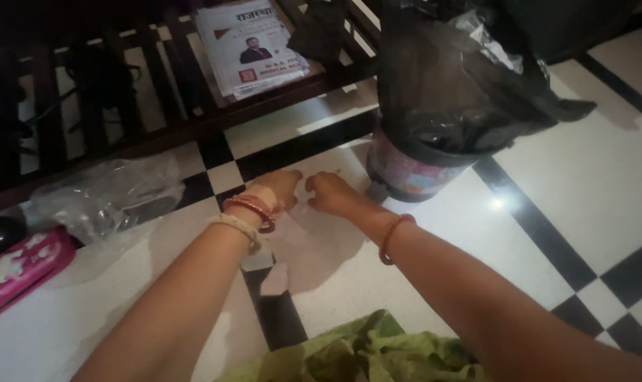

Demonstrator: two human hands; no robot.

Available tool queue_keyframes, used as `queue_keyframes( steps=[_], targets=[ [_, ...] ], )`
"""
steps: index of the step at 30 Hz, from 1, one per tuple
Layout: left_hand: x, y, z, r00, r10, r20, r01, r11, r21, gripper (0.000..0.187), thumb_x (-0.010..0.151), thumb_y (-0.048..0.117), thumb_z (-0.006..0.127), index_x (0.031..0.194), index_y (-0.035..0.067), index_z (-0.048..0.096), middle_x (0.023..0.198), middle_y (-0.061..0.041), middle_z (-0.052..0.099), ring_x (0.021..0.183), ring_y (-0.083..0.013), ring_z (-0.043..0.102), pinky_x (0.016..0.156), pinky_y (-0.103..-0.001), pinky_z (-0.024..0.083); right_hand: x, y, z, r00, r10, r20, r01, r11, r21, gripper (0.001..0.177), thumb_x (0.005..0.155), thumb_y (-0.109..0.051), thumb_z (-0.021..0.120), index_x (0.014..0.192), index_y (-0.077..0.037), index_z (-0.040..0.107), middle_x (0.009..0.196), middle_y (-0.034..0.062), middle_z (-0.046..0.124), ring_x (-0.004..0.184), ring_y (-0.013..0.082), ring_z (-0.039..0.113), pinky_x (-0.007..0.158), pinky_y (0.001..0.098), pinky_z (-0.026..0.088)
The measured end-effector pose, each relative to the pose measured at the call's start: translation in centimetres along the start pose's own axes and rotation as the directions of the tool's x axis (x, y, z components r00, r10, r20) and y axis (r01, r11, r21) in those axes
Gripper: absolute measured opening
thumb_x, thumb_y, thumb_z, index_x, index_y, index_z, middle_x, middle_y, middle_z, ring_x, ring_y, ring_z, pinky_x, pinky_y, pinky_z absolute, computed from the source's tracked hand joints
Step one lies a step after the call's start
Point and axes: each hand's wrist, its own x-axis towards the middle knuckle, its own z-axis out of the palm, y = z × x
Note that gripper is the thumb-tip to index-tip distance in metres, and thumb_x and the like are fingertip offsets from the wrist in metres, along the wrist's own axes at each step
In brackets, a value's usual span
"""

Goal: The person sits on the floor and picks up small pieces of paper, tearing them into smaller bits and placing them into a trash bin. They also pick up a pink pencil case and place it on the table.

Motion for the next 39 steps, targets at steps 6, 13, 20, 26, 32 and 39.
queue_keyframes(
  steps=[6, 13, 20, 26, 32, 39],
  targets=[
    [1.4, -0.8, 1.4, 0.999, 0.04, 0.012, -0.04, 0.998, 0.052, 0.047, 0.089, 0.008, 0.064, 0.136, 0.008, 0.061, 0.127, -0.022, 0.066, 0.117, -0.0356, 0.065, 0.1, -0.043, 0.052, 0.1, 1.4, 3.0, 0.994, 0.107, 0.025, -0.105, 0.993, -0.061, 0.053, 0.076, -0.018, 0.079, 0.125, -0.003, 0.064, 0.122, 0.0264, 0.058, 0.11, 0.0426, 0.061, 0.096, 0.0447, 0.049],
    [1.9, -1.2, 2.7, 0.992, 0.09, -0.092, -0.092, 0.996, -0.012, 0.053, 0.085, -0.005, 0.058, 0.135, 0.011, 0.065, 0.126, -0.02, 0.068, 0.112, -0.0346, 0.068, 0.096, -0.042, 0.053, 0.7, 2.3, 4.2, 0.987, 0.157, 0.02, -0.155, 0.985, -0.072, 0.058, 0.072, -0.019, 0.081, 0.125, -0.005, 0.064, 0.122, 0.0268, 0.057, 0.11, 0.0423, 0.062, 0.095, 0.0442, 0.051],
    [3.1, -1.7, 3.3, 0.996, 0.075, -0.042, -0.076, 0.997, -0.017, 0.05, 0.085, -0.005, 0.059, 0.132, 0.009, 0.065, 0.123, -0.019, 0.068, 0.11, -0.0347, 0.069, 0.094, -0.042, 0.055, 0.7, 2.3, 5.2, 0.985, 0.174, -0.003, -0.173, 0.981, -0.083, 0.054, 0.072, -0.023, 0.082, 0.121, -0.005, 0.067, 0.118, 0.0248, 0.06, 0.109, 0.042, 0.062, 0.096, 0.0464, 0.05],
    [3.0, -2.3, 4.0, 0.988, 0.116, -0.103, -0.117, 0.993, -0.001, 0.05, 0.084, -0.006, 0.06, 0.131, 0.009, 0.066, 0.122, -0.021, 0.068, 0.112, -0.0366, 0.066, 0.097, -0.043, 0.052, 1.3, 2.1, 6.4, 0.99, 0.127, -0.061, -0.133, 0.985, -0.106, 0.047, 0.073, -0.015, 0.076, 0.118, -0.009, 0.07, 0.114, 0.0254, 0.062, 0.106, 0.0438, 0.058, 0.093, 0.0481, 0.048],
    [2.3, -1.8, 3.3, 0.997, -0.047, 0.056, 0.053, 0.992, -0.113, 0.054, 0.088, -0.004, 0.057, 0.138, 0.015, 0.063, 0.125, -0.021, 0.067, 0.11, -0.0349, 0.07, 0.097, -0.04, 0.054, 1.5, 2.6, 7.7, 0.983, 0.145, -0.111, -0.147, 0.989, -0.013, 0.037, 0.08, -0.002, 0.061, 0.113, -0.011, 0.075, 0.112, 0.0234, 0.065, 0.106, 0.0407, 0.062, 0.097, 0.0452, 0.05],
    [2.7, -2.3, 3.1, 1.0, 0.008, 0.002, -0.007, 0.996, -0.087, 0.045, 0.091, 0.006, 0.058, 0.135, 0.013, 0.066, 0.131, -0.021, 0.065, 0.119, -0.0349, 0.065, 0.105, -0.041, 0.049, 1.4, 3.1, 5.9, 0.983, 0.174, -0.065, -0.175, 0.984, -0.016, 0.023, 0.083, -0.008, 0.065, 0.101, -0.001, 0.076, 0.105, 0.0252, 0.071, 0.101, 0.0407, 0.067, 0.092, 0.0477, 0.051]
  ],
)
